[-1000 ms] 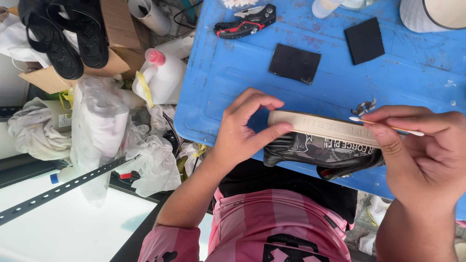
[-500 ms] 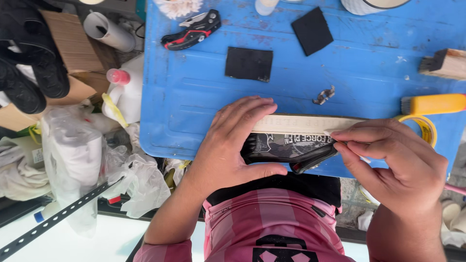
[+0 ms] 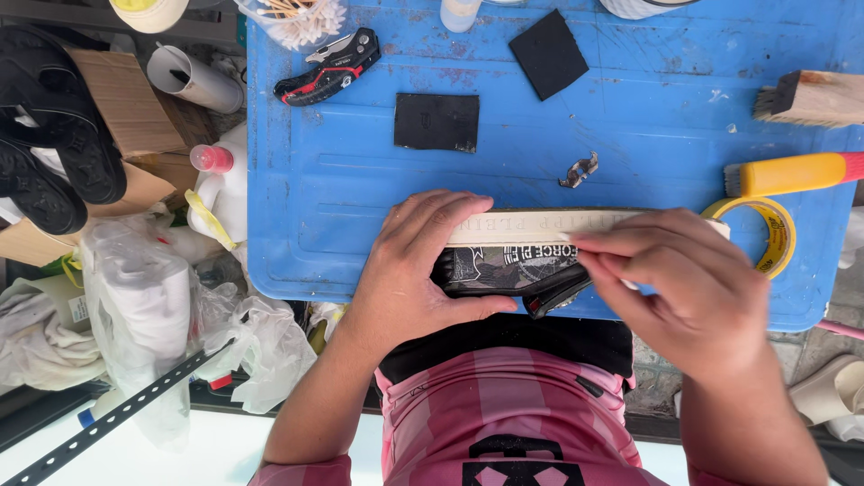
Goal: The person cleans a studded sneaker with a brush, then uses a cotton swab to wipe the sole. They apply yellow masking tape along the edge of the sole, pressing it down and trimming excess with a utility knife.
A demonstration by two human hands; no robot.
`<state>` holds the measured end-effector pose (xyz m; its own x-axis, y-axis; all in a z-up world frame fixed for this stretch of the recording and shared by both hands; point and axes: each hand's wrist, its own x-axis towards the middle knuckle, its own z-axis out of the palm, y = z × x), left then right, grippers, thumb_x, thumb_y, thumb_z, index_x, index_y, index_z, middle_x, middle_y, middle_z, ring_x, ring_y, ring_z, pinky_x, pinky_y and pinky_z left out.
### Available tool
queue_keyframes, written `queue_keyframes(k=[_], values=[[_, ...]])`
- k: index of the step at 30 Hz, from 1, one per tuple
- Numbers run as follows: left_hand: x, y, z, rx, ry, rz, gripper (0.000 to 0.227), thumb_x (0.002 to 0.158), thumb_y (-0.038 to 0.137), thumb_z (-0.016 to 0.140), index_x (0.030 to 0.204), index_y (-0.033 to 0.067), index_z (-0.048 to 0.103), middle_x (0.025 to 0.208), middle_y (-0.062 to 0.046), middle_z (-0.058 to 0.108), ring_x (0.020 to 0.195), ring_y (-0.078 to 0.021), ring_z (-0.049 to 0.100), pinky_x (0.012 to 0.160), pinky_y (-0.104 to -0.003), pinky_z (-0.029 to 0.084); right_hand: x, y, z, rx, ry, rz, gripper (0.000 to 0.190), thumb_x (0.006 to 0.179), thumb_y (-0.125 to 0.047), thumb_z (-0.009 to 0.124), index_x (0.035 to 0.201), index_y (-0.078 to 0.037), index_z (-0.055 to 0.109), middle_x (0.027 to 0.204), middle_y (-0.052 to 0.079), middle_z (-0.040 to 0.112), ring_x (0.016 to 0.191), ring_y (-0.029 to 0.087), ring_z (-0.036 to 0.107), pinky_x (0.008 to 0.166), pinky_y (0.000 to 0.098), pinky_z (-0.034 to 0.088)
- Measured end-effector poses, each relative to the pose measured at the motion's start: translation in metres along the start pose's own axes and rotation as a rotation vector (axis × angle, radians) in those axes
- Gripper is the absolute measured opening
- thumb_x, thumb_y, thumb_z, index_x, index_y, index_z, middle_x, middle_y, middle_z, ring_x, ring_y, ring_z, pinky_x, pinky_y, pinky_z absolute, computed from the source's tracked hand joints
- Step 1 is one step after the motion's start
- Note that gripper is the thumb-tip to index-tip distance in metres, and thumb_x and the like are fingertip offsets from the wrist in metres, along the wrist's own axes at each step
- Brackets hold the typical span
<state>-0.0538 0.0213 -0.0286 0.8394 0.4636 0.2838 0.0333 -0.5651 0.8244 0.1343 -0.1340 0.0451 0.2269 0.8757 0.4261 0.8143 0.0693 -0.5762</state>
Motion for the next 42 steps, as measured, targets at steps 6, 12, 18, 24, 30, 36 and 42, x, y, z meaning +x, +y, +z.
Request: queue_keyframes(k=[6,12,18,24,30,36,42], values=[[0.004,-0.001,-0.001,-0.034,0.017,0.007,0.084,0.068,0.043,0.096,0.134,0.0059,0.062,0.131,-0.014,0.068,0.127,-0.0358,0.065,0.114,-0.046,0.048,0.001,-0.001,-0.016,-0.031,-0.006,0.077,0.033,0.079,0.01,0.082,0.07,0.001,0.051,0.091,0.019,0.073,0.084,0.029,0.074,0.071,0.0352,0.058],[-0.001,-0.007,0.002,-0.054,0.029,0.008,0.088,0.068,0.044,0.097,0.139,0.0061,0.059,0.132,-0.014,0.068,0.128,-0.0341,0.065,0.115,-0.045,0.049,0.0,0.002,-0.003,0.003,-0.05,0.015,0.031,0.079,0.009,0.081,0.072,0.001,0.053,0.092,0.016,0.074,0.084,0.028,0.074,0.072,0.0375,0.055],[-0.009,-0.006,0.002,-0.114,-0.012,-0.063,0.114,0.07,0.044,0.097,0.159,0.008,0.036,0.14,-0.012,0.068,0.136,-0.0324,0.062,0.122,-0.044,0.043,0.009,-0.004,0.018,0.032,-0.132,-0.023,0.026,0.081,0.006,0.083,0.075,0.001,0.057,0.096,0.013,0.076,0.086,0.027,0.074,0.073,0.0381,0.054],[-0.012,-0.039,-0.025,-0.466,-0.213,0.008,0.125,0.073,0.031,0.101,0.165,0.0104,0.019,0.155,-0.015,0.057,0.15,-0.0271,0.053,0.132,-0.04,0.033,0.009,-0.006,0.009,0.023,-0.113,0.022,0.023,0.083,0.008,0.078,0.075,0.002,0.057,0.096,0.014,0.074,0.088,0.027,0.073,0.076,0.0348,0.056],[-0.019,-0.054,-0.026,-0.46,-0.182,0.003,0.128,0.069,0.033,0.103,0.163,0.0111,0.02,0.149,-0.014,0.063,0.144,-0.0251,0.058,0.129,-0.04,0.035,0.015,-0.011,0.028,0.038,-0.145,0.001,0.018,0.083,0.007,0.079,0.082,0.002,0.062,0.098,0.014,0.075,0.088,0.027,0.073,0.076,0.0355,0.056],[-0.017,-0.053,-0.024,-0.483,-0.177,0.01,0.125,0.07,0.036,0.103,0.162,0.0115,0.022,0.148,-0.013,0.063,0.142,-0.0239,0.061,0.128,-0.039,0.039,0.029,-0.019,0.054,0.084,-0.194,-0.093,0.018,0.084,0.005,0.079,0.088,0.002,0.062,0.098,0.011,0.075,0.087,0.028,0.072,0.075,0.0384,0.056],[-0.018,-0.058,-0.023,-0.483,-0.174,0.04,0.124,0.071,0.034,0.103,0.161,0.0106,0.022,0.149,-0.012,0.063,0.144,-0.0247,0.059,0.128,-0.04,0.039,0.035,-0.024,0.049,-0.005,-0.223,-0.106,0.02,0.082,0.006,0.079,0.089,0.001,0.061,0.093,0.012,0.072,0.086,0.03,0.072,0.074,0.0401,0.056]])
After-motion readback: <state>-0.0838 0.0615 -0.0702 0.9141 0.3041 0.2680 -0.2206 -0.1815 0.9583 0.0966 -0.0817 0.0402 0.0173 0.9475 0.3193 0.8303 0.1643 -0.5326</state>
